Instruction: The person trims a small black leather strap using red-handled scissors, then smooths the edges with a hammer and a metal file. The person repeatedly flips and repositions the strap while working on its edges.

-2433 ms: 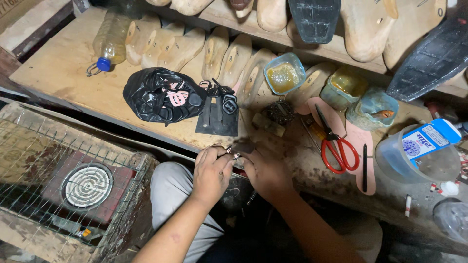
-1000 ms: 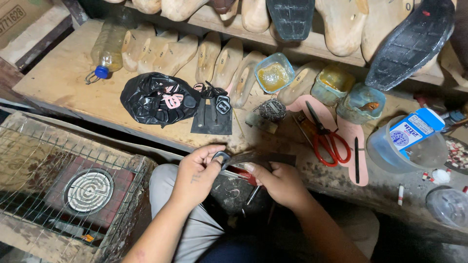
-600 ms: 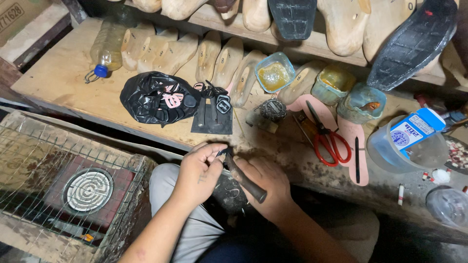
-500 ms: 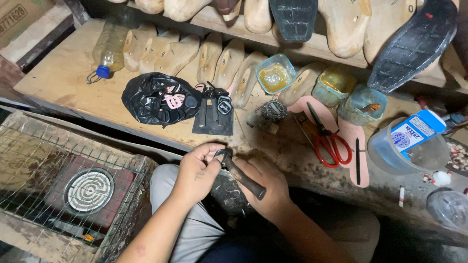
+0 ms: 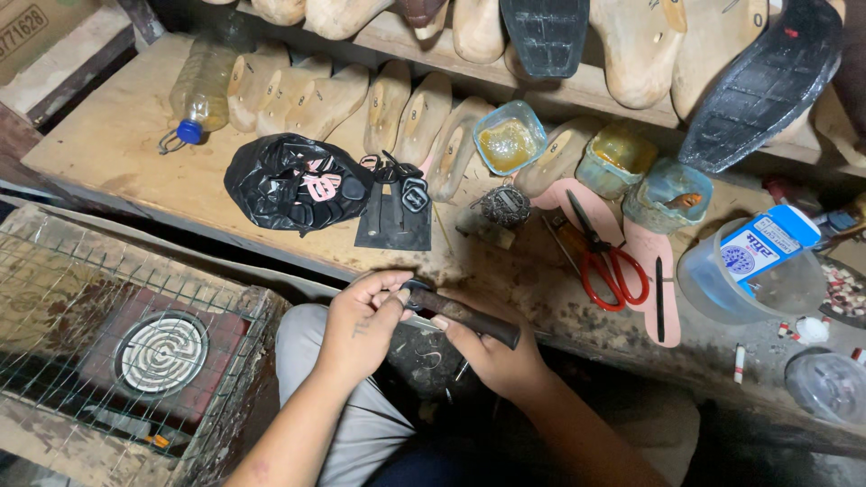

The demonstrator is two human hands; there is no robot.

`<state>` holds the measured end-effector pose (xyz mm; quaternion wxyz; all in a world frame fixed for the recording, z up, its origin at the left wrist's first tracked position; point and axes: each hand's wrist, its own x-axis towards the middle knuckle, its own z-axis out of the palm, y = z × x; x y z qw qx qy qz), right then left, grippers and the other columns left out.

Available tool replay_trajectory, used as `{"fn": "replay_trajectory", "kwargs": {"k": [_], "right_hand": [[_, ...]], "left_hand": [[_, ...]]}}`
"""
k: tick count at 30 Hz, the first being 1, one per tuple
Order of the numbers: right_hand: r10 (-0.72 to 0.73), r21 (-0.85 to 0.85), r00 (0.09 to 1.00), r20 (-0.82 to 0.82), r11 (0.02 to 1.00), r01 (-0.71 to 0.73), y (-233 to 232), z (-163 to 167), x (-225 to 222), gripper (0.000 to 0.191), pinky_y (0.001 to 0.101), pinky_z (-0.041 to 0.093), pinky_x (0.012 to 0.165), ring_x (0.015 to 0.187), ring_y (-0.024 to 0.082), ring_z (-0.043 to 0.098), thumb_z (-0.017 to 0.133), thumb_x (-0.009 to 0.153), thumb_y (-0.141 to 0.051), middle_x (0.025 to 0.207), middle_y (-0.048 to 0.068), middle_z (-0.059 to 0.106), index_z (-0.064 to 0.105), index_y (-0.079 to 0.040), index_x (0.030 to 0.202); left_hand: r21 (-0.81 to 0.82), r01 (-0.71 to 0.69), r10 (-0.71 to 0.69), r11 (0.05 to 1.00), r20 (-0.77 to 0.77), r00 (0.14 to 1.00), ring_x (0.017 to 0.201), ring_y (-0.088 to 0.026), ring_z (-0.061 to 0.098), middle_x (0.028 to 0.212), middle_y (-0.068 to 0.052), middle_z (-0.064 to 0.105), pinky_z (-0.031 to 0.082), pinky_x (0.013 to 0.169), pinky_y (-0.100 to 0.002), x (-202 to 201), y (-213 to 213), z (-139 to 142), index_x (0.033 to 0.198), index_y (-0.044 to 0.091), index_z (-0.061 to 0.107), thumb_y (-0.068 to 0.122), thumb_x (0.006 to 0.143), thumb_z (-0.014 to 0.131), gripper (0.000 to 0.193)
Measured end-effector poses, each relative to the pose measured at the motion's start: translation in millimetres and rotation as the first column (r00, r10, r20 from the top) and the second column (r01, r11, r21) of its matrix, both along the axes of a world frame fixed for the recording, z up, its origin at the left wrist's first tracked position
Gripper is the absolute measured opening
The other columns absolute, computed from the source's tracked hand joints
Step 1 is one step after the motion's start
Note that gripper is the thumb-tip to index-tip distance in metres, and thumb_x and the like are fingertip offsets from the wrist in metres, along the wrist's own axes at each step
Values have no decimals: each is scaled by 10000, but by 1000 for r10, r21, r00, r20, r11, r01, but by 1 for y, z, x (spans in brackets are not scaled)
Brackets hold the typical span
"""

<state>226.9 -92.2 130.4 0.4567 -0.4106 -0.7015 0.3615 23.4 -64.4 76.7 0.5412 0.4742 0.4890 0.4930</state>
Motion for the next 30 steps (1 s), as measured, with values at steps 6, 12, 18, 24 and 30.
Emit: {"fn": "replay_trajectory", "kwargs": {"k": [6, 12, 18, 24, 30], "right_hand": [[-131, 386, 981, 146, 920, 66, 1, -4, -5, 246, 363, 565, 905, 1023, 295, 720, 754, 916, -84, 1076, 135, 732, 689, -57, 1153], [-253, 515, 909, 331, 856, 50, -2, -3, -6, 360, 436, 555, 894, 1044, 350, 667, 748, 841, -121, 1108, 146, 682, 669, -52, 1186], [-34, 11, 922, 386, 999, 33, -21, -5, -2, 300, 400, 571, 742, 856, 299, 716, 807, 865, -291, 950, 102, 719, 703, -83, 1053], [-174, 75, 837, 520, 985, 158, 6, -14, 22, 419, 515, 505, 775, 931, 460, 629, 725, 762, -162, 1031, 257, 653, 613, 8, 1129], [-200, 37, 874, 442, 978, 205, 31, -21, 34, 358, 479, 503, 865, 1033, 445, 645, 650, 889, -193, 1121, 245, 675, 614, -13, 1197]], "left_hand": [[76, 41, -41, 996, 3, 999, 757, -71, 618, 900, -17, 690, 543, 719, -222, 7, -3, 4, 1209, -21, 696, -6, 957, 597, 271], [88, 27, -4, 996, -250, 968, 759, -121, 637, 919, -54, 729, 534, 704, -263, 16, -1, 15, 1141, 8, 726, 13, 902, 639, 255], [489, -54, 286, 871, -414, 864, 908, -278, 711, 960, -130, 705, 554, 840, -335, 18, 7, 16, 1066, 23, 721, -34, 874, 604, 232], [621, 50, 346, 782, -499, 794, 974, -351, 668, 1068, -137, 709, 532, 864, -396, 19, 16, 5, 980, 27, 701, -54, 867, 596, 175], [688, 110, 399, 717, -534, 746, 1081, -338, 617, 1193, -146, 680, 476, 948, -435, 14, 12, -11, 930, 43, 686, -16, 762, 647, 182]]}}
